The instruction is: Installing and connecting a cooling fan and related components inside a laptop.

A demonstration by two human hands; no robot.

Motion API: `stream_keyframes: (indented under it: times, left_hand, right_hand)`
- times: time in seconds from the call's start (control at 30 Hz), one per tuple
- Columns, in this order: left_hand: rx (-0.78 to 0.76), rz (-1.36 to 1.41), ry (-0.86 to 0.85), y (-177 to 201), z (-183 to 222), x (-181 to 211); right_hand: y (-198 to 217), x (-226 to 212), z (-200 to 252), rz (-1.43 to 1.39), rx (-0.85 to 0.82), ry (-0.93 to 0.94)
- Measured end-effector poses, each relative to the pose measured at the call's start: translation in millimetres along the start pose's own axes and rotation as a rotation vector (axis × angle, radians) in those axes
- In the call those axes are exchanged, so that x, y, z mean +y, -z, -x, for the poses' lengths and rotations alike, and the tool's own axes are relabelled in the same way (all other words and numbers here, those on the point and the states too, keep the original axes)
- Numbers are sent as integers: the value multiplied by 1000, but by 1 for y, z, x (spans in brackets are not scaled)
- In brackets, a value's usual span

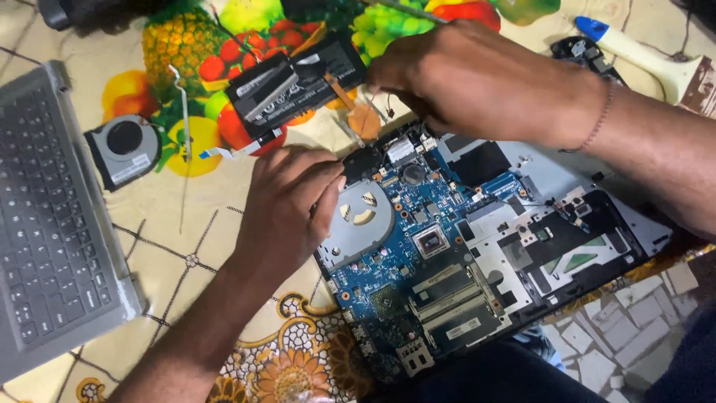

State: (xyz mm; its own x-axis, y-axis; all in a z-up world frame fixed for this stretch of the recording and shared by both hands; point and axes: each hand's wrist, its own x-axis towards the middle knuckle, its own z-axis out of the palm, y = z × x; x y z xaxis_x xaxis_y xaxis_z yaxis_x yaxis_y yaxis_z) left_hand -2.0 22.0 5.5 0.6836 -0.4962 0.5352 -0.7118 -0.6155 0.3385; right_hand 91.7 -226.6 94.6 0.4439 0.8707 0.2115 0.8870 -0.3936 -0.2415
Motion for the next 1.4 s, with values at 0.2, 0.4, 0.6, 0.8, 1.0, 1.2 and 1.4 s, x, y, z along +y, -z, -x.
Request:
stream_keyframes:
  times: [0.2,0.4,0.6,0.8,1.0,1.2,1.4]
  left_hand:
    - [19,-3,-17,1,4,1]
    - [58,1,-21,-1,5,0]
    - [64,11,-33,3,1,1]
    - [46,30,-61,5,-1,3]
    - [26,6,-55,1,-2,3]
    - [-18,-50,-11,2,1,4]
    - [-69,-15,-3,3,-2,5]
  right_hand:
    - [-22,27,-21,176,93,98]
    - [-22,16,-44,-168,114,192]
    - [-33,23,-75,44,-33,106]
    - [-47,33,-75,-203,36,106]
    - [-23,20,-49,-337,-27,45]
    - [1,8,-14,-423,-216,-131]
    - [3,9,32,-415,-242,-297]
